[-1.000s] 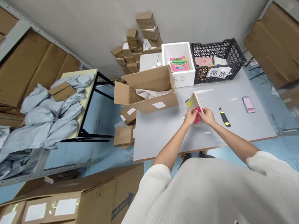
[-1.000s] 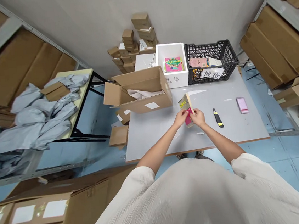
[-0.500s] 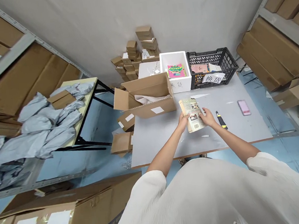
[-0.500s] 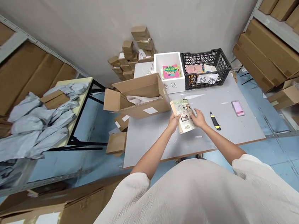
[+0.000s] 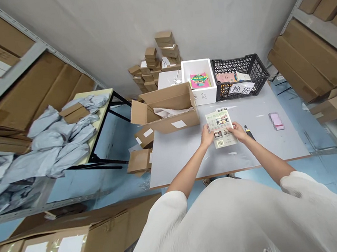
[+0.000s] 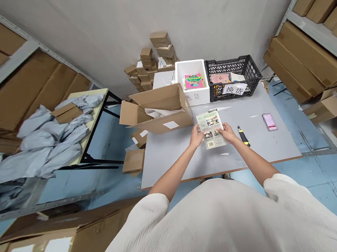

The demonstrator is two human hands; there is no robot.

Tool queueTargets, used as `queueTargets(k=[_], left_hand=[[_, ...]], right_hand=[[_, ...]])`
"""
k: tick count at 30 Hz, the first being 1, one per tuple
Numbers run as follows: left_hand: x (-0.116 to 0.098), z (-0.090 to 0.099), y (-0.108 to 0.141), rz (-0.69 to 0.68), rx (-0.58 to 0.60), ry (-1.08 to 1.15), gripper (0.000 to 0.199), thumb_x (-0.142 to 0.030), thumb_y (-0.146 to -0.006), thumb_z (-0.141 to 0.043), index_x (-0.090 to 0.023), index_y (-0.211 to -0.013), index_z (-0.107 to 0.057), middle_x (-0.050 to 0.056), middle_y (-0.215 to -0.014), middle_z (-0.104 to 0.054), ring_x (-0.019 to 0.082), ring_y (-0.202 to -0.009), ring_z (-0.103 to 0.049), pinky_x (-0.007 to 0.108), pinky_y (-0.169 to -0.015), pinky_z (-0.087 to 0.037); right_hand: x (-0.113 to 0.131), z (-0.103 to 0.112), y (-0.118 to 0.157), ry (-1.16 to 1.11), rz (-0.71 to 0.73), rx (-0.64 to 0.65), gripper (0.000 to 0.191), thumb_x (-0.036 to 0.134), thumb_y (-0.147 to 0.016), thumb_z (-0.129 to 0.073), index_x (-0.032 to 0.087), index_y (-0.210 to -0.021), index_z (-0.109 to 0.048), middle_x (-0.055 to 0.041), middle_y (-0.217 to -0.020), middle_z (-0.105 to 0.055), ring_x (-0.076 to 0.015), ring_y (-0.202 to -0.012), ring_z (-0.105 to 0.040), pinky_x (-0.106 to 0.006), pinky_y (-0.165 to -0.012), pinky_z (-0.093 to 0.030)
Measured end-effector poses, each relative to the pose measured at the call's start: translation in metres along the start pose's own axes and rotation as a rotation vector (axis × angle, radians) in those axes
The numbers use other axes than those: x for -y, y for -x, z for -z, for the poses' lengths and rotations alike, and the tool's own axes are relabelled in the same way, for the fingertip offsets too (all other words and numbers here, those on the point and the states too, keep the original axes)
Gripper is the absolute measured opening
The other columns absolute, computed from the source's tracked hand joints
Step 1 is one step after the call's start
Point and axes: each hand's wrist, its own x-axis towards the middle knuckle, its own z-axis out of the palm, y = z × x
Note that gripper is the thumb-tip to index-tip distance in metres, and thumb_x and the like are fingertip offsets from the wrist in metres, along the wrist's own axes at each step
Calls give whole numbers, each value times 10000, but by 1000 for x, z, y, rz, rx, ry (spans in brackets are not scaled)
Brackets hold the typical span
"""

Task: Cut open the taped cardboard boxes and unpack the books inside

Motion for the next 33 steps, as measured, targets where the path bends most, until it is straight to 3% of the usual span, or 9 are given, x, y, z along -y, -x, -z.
queueTargets(k=[6, 10, 12, 17, 22, 26, 29, 33], left_hand=[[-9, -12, 9, -105, -79, -4, 480, -91, -840, -748, -207, -1305, -730, 163, -1602, -580, 337, -1517, -549, 473, -1304, -399], [-15, -25, 9, -42, 130, 261, 363, -222, -891, -818, -212, -1247, -750, 125, -1322, -767, 285, -1183, -746, 450, -1130, -559], [-17, -29, 10, -6, 167, 385, 376, -325, -894, -867, -208, -1231, -747, 109, -1186, -804, 267, -1086, -773, 425, -1047, -599], [-13, -29, 12, 77, 149, 576, 491, -462, -875, -906, -196, -1207, -661, 77, -975, -811, 216, -861, -786, 343, -823, -630], [-1, -28, 12, 170, 55, 585, 424, -330, -814, -901, -210, -1094, -607, 11, -860, -780, 180, -761, -757, 301, -768, -601], [8, -22, 15, 202, 15, 555, 245, -260, -812, -772, -214, -1013, -642, 17, -915, -801, 178, -829, -756, 287, -797, -585], [11, -13, 18, 171, 40, 551, 239, -238, -788, -720, -209, -1022, -681, 41, -988, -820, 195, -863, -759, 300, -810, -578], [12, -1, 16, 199, 45, 568, 290, -236, -764, -700, -203, -1051, -697, 51, -970, -822, 219, -818, -752, 324, -772, -570]], right_hand=[[-1, -5, -9, 53, 97, -91, 594, 611, -684, -874, 274, -1052, -550, -32, -903, -812, -249, -809, -760, -384, -784, -610], [4, -19, -4, 153, 183, -135, 512, 572, -741, -832, 266, -1062, -576, -51, -968, -808, -274, -915, -766, -410, -844, -618], [6, -29, 6, 278, 263, -163, 436, 535, -794, -803, 256, -1077, -625, -61, -1032, -807, -279, -971, -759, -429, -908, -612], [0, -48, 33, 595, 503, -121, 385, 378, -921, -704, 246, -1283, -715, -102, -1211, -781, -310, -1093, -723, -479, -1007, -579], [-19, -50, 44, 801, 596, -22, 453, 323, -949, -709, 254, -1396, -734, -146, -1404, -725, -372, -1296, -647, -556, -1109, -535], [-31, -39, 36, 766, 569, 107, 407, 395, -992, -681, 264, -1369, -758, -132, -1433, -717, -344, -1356, -636, -547, -1195, -502], [-36, -21, 24, 704, 436, 35, 491, 424, -978, -659, 243, -1432, -711, -150, -1442, -703, -341, -1357, -641, -558, -1221, -487], [-38, -2, 16, 577, 146, -60, 689, 444, -904, -705, 200, -1539, -604, -193, -1507, -659, -339, -1309, -683, -538, -1145, -549]])
